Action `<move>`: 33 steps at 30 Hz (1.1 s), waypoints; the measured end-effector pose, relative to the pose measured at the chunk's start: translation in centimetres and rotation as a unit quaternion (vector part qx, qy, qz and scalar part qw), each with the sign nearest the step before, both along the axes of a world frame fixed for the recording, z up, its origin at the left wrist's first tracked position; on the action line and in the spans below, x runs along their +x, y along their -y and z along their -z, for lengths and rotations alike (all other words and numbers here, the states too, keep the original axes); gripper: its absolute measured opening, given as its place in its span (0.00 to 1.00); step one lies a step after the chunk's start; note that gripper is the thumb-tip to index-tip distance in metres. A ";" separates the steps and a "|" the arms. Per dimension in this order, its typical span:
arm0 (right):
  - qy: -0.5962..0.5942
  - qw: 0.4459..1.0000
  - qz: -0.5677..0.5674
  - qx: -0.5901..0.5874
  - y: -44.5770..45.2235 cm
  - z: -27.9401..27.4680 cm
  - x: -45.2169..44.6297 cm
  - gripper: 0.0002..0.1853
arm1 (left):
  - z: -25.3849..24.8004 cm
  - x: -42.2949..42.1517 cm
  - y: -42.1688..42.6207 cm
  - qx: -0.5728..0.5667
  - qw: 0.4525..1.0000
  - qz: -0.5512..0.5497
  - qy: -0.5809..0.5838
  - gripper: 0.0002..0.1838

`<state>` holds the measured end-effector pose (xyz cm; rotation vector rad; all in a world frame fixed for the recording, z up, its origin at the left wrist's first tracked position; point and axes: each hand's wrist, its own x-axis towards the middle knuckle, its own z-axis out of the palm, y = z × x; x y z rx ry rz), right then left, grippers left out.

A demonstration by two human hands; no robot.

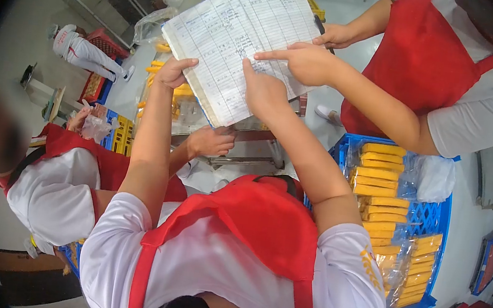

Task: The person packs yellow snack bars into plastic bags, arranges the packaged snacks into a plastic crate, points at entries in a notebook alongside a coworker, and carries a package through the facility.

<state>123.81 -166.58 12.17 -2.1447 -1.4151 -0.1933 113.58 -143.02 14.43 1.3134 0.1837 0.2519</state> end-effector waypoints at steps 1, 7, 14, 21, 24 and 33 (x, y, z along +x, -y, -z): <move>0.000 1.000 0.000 -0.001 0.0 -0.2 -0.1 0.27 | 0.0 0.0 0.0 -0.005 1.000 -0.001 -0.002 0.29; -0.031 0.999 0.021 -0.017 -0.2 -0.4 -0.4 0.29 | 0.3 0.1 -0.4 -0.007 1.000 -0.013 -0.002 0.30; -0.022 1.000 0.018 -0.010 -0.6 -0.1 -0.2 0.29 | 0.6 0.1 -0.6 -0.014 1.000 0.002 -0.012 0.29; -0.007 0.999 0.017 -0.031 -1.1 -0.6 -0.1 0.29 | 0.5 0.4 -0.4 -0.014 1.000 0.009 0.020 0.30; -0.016 0.999 0.022 -0.032 -1.1 -0.4 -0.2 0.28 | 0.2 0.3 -0.3 -0.013 1.000 0.008 0.006 0.31; -0.027 0.999 0.029 -0.031 -0.9 -1.0 -0.5 0.28 | 0.0 0.1 -0.1 -0.001 1.000 0.003 0.005 0.31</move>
